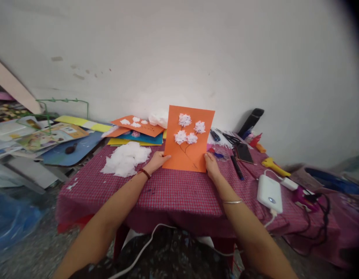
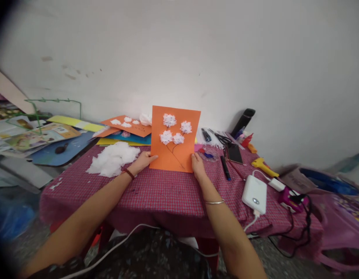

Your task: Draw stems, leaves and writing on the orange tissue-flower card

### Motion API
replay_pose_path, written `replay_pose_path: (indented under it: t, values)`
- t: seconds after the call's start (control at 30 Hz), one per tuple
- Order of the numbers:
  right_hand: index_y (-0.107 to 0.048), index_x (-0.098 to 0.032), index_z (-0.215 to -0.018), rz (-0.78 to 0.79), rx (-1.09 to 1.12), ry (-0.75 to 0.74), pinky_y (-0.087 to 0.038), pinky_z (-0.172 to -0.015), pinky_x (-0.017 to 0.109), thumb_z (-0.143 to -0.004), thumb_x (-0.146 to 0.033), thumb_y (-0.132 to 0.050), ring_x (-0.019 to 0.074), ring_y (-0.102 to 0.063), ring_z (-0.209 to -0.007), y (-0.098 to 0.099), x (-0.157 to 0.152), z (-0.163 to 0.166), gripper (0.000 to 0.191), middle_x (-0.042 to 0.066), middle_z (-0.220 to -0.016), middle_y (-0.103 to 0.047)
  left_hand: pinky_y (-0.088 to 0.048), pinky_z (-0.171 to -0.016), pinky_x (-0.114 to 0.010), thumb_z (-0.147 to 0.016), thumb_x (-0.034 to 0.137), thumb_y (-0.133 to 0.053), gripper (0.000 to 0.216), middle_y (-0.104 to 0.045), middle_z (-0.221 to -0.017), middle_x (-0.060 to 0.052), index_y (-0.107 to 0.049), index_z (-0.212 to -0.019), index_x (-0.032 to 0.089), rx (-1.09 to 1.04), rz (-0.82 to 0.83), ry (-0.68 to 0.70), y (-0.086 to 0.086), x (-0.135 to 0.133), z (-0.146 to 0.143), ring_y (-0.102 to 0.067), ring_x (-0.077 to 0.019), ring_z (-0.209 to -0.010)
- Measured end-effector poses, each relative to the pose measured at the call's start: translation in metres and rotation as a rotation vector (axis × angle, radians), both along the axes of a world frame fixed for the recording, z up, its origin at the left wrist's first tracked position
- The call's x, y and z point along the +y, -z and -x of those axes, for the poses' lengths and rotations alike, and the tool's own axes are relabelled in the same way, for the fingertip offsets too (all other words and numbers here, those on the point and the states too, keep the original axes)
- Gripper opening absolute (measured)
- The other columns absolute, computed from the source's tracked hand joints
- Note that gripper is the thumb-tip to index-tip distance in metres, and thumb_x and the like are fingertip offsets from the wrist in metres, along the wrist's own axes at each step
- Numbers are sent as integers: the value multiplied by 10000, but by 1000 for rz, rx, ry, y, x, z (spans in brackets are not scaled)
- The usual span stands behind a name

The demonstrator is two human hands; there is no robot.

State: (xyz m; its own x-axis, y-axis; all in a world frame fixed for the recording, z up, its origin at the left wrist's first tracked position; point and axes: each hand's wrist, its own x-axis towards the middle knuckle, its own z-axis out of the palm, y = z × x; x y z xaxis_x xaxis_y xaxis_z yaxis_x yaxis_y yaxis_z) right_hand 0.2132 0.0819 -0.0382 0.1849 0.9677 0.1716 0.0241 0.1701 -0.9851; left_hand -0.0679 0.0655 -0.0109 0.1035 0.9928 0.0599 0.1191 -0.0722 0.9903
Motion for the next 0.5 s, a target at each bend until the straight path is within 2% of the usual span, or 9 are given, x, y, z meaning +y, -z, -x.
replay_pose_path:
  t: [0.13, 0.27, 0.5]
  values:
    - [-628, -239, -917, 29, 21, -30, -571, -814, 395, -702, -523, -636, 242, -697, -880, 0, -1, 1, 357, 46, -949, -756, -496, -651, -272, -695, 319, -701, 180, -693, -689, -21, -694, -710, 140, 91, -18, -17, 0, 0, 2, -635, -196, -729]
    - [-632, -239, -941, 42, 41, -48, -577, -820, 411, -691, -488, -638, 245, -707, -879, 0, 0, 1, 352, 36, -924, -760, -462, -651, -243, -694, 213, -643, 93, -689, -726, -11, -692, -718, 137, 170, -49, -33, -2, 2, 3, -609, -177, -736]
    - [-630, -238, -891, 48, 89, -26, -588, -788, 416, -690, -436, -619, 246, -712, -805, 0, -1, 4, 282, 26, -864, -757, -504, -726, -260, -712, 196, -637, 80, -700, -759, -20, -687, -731, 137, 191, -55, -11, -2, 2, 3, -632, -198, -814]
